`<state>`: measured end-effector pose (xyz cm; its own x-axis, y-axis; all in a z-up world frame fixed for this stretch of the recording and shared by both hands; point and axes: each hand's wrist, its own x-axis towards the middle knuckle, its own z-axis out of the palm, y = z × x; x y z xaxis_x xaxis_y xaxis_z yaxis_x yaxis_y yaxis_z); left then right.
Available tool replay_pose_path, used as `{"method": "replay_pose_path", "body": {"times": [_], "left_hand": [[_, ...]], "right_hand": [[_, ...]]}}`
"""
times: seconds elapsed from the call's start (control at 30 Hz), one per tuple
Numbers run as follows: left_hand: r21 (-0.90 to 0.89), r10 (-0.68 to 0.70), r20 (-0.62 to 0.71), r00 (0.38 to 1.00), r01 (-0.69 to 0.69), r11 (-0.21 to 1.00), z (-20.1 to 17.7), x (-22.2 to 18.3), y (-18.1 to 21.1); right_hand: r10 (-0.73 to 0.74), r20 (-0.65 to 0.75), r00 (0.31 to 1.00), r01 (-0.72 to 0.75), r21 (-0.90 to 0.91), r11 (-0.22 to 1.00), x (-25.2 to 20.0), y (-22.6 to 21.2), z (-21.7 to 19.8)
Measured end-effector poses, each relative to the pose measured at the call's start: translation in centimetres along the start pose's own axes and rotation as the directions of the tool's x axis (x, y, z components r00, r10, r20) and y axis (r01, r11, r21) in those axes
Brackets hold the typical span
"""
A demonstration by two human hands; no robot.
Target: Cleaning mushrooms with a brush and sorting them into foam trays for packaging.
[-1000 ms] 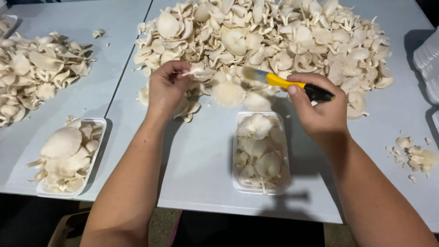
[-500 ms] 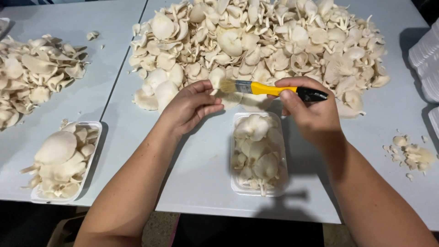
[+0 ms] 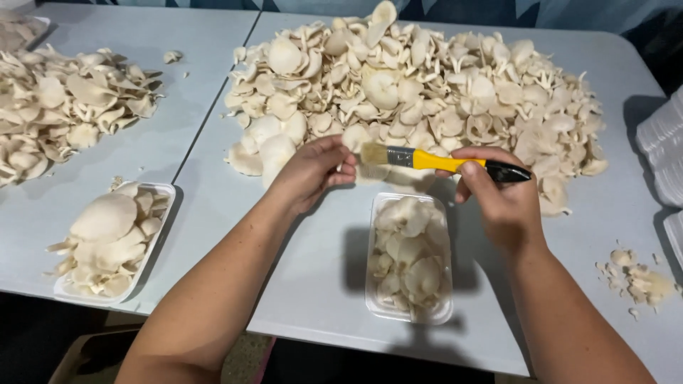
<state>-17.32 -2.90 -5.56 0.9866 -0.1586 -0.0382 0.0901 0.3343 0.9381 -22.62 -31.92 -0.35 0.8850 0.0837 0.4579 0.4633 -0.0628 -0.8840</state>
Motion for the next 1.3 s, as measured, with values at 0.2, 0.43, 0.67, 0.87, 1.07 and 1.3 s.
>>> {"method": "replay_pose_path", "body": {"times": [0.2,0.43,0.67,0.87,1.07,1.3], "left_hand": [[0.067,-0.013,0.085,0.996,0.007,0.998,1.3,-1.4,0.7],[0.054,-0.133,0.040,0.990,0.131,0.990,0.7,-1.0,1.6],[0.189,-0.133,0.122,0.984,0.108,0.976,1.5,-1.8,2.2],[0.633,0.056,0.268,0.962,-0.220,0.743,5.9,-5.9,3.2],[0.550,0.305,0.706,0.639,-0.766,0.332,8.3,-8.8,2.4],[0.581,0.362,0.751,0.552,-0.813,0.037,8.2,-8.5,-1.3]], "right_hand": [[-0.001,-0.008,1.000,0.002,0.055,0.998,0.4,1.8,-0.3],[-0.131,-0.115,0.985,0.090,-0.305,0.948,0.2,0.3,-1.0],[-0.448,0.103,0.888,0.415,-0.597,0.686,0.2,1.6,-1.2],[-0.524,0.244,0.816,0.511,-0.727,0.459,0.1,1.7,-1.7],[-0.533,0.249,0.809,0.514,-0.739,0.435,0.2,1.8,-1.8],[-0.512,0.239,0.825,0.500,-0.732,0.463,0.2,1.9,-1.7]]}}
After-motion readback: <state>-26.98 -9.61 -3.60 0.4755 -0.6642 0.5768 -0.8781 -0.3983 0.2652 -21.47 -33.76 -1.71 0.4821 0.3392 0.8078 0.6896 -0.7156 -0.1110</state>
